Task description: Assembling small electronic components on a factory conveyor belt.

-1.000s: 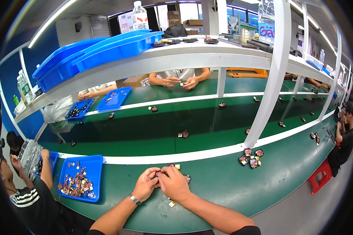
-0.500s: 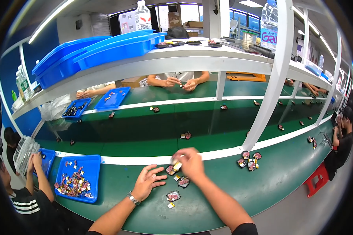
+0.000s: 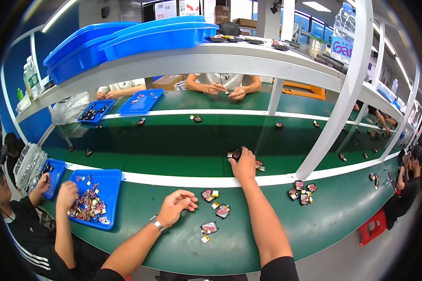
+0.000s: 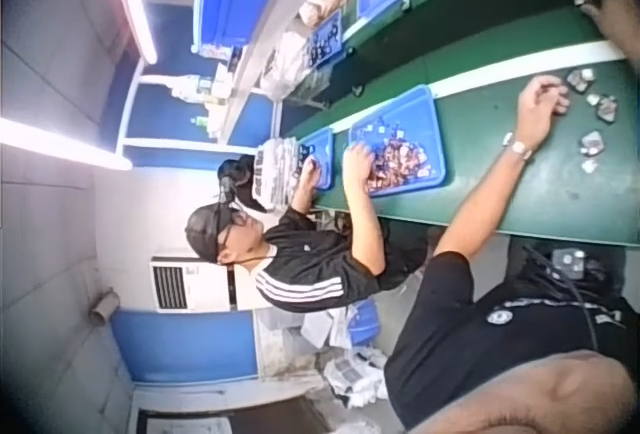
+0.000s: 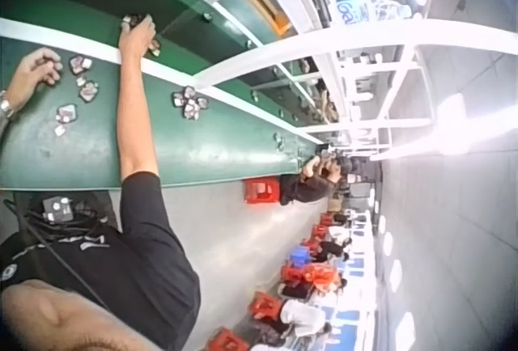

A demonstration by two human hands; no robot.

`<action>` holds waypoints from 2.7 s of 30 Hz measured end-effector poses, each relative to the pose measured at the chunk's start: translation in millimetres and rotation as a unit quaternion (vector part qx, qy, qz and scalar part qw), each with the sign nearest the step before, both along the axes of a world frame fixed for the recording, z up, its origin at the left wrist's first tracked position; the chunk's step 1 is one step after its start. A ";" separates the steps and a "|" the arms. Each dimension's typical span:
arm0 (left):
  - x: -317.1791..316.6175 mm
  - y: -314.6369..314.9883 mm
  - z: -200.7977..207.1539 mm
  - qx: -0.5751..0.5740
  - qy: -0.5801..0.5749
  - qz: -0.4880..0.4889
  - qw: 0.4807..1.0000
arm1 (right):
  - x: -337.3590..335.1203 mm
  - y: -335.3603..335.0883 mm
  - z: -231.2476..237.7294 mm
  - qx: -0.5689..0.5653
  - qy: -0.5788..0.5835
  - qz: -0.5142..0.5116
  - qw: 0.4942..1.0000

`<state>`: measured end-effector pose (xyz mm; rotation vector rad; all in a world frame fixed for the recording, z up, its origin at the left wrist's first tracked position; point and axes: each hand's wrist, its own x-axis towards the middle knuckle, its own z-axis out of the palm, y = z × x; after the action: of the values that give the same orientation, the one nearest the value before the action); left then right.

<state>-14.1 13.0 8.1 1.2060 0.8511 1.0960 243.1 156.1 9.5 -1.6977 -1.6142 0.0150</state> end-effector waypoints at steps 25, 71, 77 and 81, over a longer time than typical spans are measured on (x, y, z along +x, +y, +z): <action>-12.5 -1.1 12.6 -0.168 -0.090 -0.181 0.965 | -38.5 -145.8 62.6 -0.173 0.107 0.451 0.869; -3.8 -6.2 4.0 -0.108 -0.121 -0.131 0.978 | -57.7 -158.1 26.5 -0.010 0.097 0.386 0.917; -5.0 -5.6 2.9 -0.122 -0.144 -0.136 0.973 | -56.8 -157.7 27.2 -0.049 0.155 0.396 0.904; -5.3 -6.5 1.0 -0.110 -0.129 -0.129 0.977 | -62.1 -160.4 26.1 -0.036 0.147 0.373 0.915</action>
<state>-19.3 6.5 9.0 0.9342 0.5810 0.8968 181.0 -4.3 35.6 -0.9700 -1.9339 0.6808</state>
